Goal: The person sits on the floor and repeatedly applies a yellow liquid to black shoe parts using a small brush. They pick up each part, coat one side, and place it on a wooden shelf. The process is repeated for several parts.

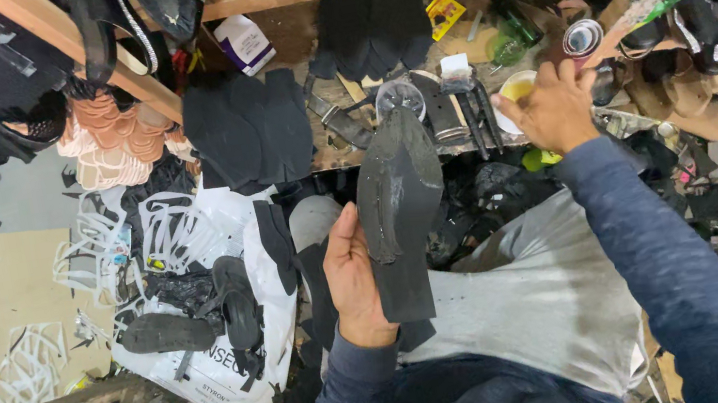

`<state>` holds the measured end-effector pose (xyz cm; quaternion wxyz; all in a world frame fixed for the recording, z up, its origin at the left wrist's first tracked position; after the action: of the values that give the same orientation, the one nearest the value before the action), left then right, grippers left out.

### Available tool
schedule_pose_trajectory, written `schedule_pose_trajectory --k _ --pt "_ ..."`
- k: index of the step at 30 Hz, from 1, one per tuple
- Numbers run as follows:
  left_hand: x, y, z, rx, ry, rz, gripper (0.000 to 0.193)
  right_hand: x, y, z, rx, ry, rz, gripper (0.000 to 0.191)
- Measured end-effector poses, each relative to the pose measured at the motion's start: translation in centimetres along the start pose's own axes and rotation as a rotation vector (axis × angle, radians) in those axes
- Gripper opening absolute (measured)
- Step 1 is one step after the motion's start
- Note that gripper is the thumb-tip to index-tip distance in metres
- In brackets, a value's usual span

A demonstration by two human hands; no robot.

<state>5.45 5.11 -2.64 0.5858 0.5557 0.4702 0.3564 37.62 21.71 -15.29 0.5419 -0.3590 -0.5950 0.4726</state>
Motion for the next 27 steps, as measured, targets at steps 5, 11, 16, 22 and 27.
schedule_pose_trajectory --k 5,11,16,22,27 --pt "0.8 0.6 0.2 0.019 0.004 0.042 0.038 -1.7 -9.6 3.4 0.133 0.001 -0.047 0.044" --pt "1.8 2.2 1.9 0.034 -0.071 0.078 0.037 -6.6 -19.3 10.1 1.203 -0.102 -0.209 0.036" --pt "2.0 4.2 3.2 0.045 -0.11 0.09 0.039 -7.7 -21.6 13.3 1.039 -0.098 -0.267 0.054" --pt "1.9 5.5 2.7 0.081 -0.059 0.13 0.04 -9.7 -22.4 15.1 0.892 -0.252 -0.406 0.05" --pt "2.3 5.6 2.7 0.038 -0.086 0.249 0.04 -10.1 -21.5 15.5 0.857 -0.277 -0.357 0.047"
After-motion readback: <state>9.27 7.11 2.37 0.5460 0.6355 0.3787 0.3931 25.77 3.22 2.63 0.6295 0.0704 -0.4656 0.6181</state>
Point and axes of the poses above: each hand's wrist, its own x-axis towards the middle knuckle, its own y-axis out of the palm, z = x × y, the point moved 1 cm from there along x, towards the middle knuckle, and after that the axes turned 2 degrees about x, right-handed, at the moved point
